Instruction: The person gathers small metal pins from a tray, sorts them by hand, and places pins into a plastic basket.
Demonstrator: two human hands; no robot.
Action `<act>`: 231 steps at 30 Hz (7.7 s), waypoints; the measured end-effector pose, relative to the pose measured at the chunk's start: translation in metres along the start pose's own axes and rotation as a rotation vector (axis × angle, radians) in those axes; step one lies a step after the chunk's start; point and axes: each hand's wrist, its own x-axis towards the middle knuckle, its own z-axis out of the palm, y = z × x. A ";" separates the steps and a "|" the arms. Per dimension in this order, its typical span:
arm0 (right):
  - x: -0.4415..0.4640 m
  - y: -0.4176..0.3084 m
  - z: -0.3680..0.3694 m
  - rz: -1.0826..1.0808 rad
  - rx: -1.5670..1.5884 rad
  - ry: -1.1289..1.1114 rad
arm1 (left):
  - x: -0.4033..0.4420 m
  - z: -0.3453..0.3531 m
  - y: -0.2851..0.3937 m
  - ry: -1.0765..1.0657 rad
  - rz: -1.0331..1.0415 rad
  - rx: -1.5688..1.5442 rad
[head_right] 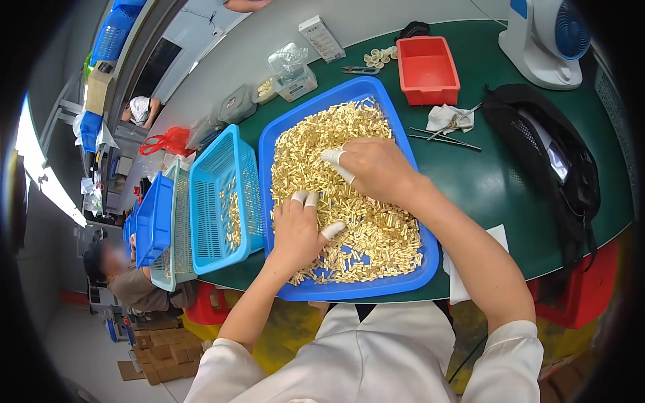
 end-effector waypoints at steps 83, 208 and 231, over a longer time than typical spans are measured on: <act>0.008 -0.004 -0.023 0.118 0.144 -0.472 | 0.052 0.025 -0.012 -0.501 -0.630 -2.115; 0.017 -0.020 -0.018 -0.056 0.142 -0.247 | 0.039 0.019 -0.011 -0.278 -0.483 -2.076; 0.014 -0.027 -0.007 -0.023 0.215 -0.177 | 0.035 0.025 -0.019 -0.352 -0.401 -2.282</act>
